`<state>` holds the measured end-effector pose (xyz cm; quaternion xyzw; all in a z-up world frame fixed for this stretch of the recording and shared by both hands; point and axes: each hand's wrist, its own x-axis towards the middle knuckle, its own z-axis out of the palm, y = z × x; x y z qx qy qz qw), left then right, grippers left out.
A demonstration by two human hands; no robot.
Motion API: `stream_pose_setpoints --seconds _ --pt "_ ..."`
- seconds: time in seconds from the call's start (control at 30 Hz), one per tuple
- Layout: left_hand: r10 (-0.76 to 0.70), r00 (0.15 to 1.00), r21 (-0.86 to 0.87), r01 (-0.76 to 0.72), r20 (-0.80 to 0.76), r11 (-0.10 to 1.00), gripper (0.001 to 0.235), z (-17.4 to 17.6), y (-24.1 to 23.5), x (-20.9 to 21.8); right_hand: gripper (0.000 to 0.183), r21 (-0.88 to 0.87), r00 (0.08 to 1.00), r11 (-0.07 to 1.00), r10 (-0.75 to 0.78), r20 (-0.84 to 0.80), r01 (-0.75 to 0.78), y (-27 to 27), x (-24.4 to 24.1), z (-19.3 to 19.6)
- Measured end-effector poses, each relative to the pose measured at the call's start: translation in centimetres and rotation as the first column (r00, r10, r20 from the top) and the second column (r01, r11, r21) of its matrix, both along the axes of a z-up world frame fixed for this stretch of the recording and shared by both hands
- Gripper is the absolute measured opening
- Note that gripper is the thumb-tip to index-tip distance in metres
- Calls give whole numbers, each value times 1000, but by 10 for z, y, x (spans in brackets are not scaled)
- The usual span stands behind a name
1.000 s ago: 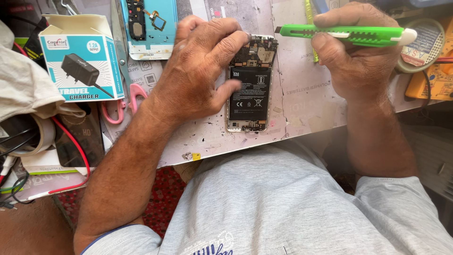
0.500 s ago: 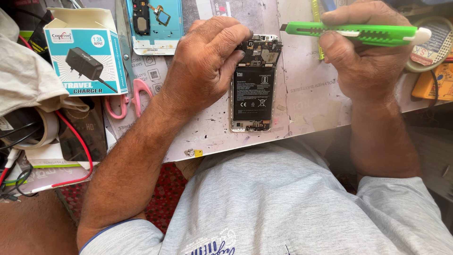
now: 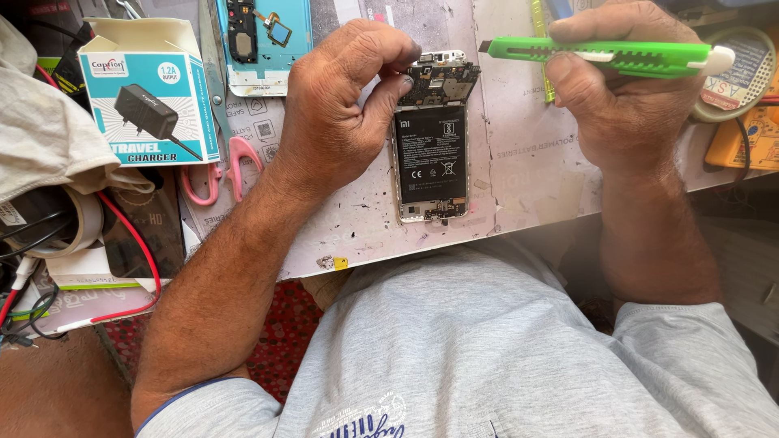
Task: The person disassembles a smartphone by prying open the casing and removing the motherboard. They use a green utility knife and a small screwdriver to separate components and detach connectors. The motherboard is lifted out and set aside while the battery remains in the chassis.
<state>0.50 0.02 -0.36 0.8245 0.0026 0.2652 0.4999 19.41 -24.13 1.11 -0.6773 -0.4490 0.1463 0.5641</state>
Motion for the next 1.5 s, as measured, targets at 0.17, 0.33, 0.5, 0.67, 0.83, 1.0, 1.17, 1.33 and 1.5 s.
stream_pose_setpoints --seconds 0.17,0.33,0.5,0.67,0.83,1.0,1.17,1.33,1.5 --pt "20 999 11 -21 25 1000 21 1 -2 1 12 0 1000 1000 -13 -13 13 1 1 0" --pt "30 999 33 -31 37 999 21 2 -2 1 12 -3 1000 1000 -23 -14 23 0 2 1" --pt "38 999 -15 -38 -2 999 23 3 -2 0 13 34 1000 999 1 4 -1 3 4 -1" --pt "41 999 -20 -42 -26 999 25 1 -1 1 13 -4 992 996 91 89 -91 3 2 10" --pt "73 994 -17 -75 -85 997 25 0 -2 0 16 -90 982 988 135 135 -124 16 -3 19" --pt "80 994 -15 -82 -73 997 25 -1 -2 1 20 -163 947 970 218 236 -182 19 -6 25" --pt "87 992 -9 -88 -88 996 25 -1 -2 0 22 -219 957 961 213 198 -169 16 -6 24" --pt "78 994 -23 -80 -80 997 24 -1 -2 0 17 -241 985 958 168 28 -156 16 -3 20" --pt "74 990 -65 -83 -120 994 27 1 -3 0 12 -200 958 971 70 -279 -129 10 -4 15"
